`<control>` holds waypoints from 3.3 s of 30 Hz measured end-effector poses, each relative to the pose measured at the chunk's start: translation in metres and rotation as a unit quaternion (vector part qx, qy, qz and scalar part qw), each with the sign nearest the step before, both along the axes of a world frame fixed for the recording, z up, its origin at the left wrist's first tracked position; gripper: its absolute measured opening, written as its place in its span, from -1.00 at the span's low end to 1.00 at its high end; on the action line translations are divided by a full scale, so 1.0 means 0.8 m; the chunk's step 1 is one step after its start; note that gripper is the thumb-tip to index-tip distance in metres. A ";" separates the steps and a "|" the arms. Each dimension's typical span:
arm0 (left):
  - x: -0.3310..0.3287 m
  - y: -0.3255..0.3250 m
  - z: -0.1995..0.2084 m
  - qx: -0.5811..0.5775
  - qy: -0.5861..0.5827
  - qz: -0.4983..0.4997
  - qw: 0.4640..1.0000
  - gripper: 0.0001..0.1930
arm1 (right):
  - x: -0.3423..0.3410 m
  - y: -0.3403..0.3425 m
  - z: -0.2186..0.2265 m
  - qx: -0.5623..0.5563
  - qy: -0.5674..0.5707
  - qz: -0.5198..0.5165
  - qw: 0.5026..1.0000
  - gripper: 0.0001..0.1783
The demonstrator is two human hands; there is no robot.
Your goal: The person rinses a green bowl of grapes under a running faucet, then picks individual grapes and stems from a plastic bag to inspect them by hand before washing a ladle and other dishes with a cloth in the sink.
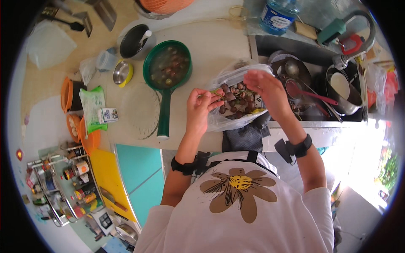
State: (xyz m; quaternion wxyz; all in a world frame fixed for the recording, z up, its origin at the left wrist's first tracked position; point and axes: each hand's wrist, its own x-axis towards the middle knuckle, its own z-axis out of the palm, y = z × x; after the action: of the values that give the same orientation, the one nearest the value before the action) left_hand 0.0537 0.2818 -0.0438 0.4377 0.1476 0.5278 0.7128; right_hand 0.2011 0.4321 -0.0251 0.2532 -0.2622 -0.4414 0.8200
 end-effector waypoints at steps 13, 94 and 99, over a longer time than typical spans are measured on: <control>0.026 0.030 0.061 -0.056 0.119 -0.059 0.989 -0.89 | 0.012 -0.035 -0.026 0.296 -0.056 0.015 0.953 -0.44; 0.097 0.134 0.044 0.004 -0.156 0.073 0.985 -0.75 | 0.094 -0.067 -0.019 -0.127 0.071 -0.080 0.986 -0.73; 0.106 0.140 0.035 0.026 -0.213 0.026 0.976 -0.74 | 0.103 -0.060 -0.018 -0.181 0.131 -0.060 0.973 -0.62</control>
State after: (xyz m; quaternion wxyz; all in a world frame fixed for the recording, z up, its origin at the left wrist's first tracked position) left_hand 0.1383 0.3935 -0.0154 0.5170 -0.0102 0.4077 0.7526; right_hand 0.2831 0.3840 -0.0391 0.3061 -0.2197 -0.2317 0.8969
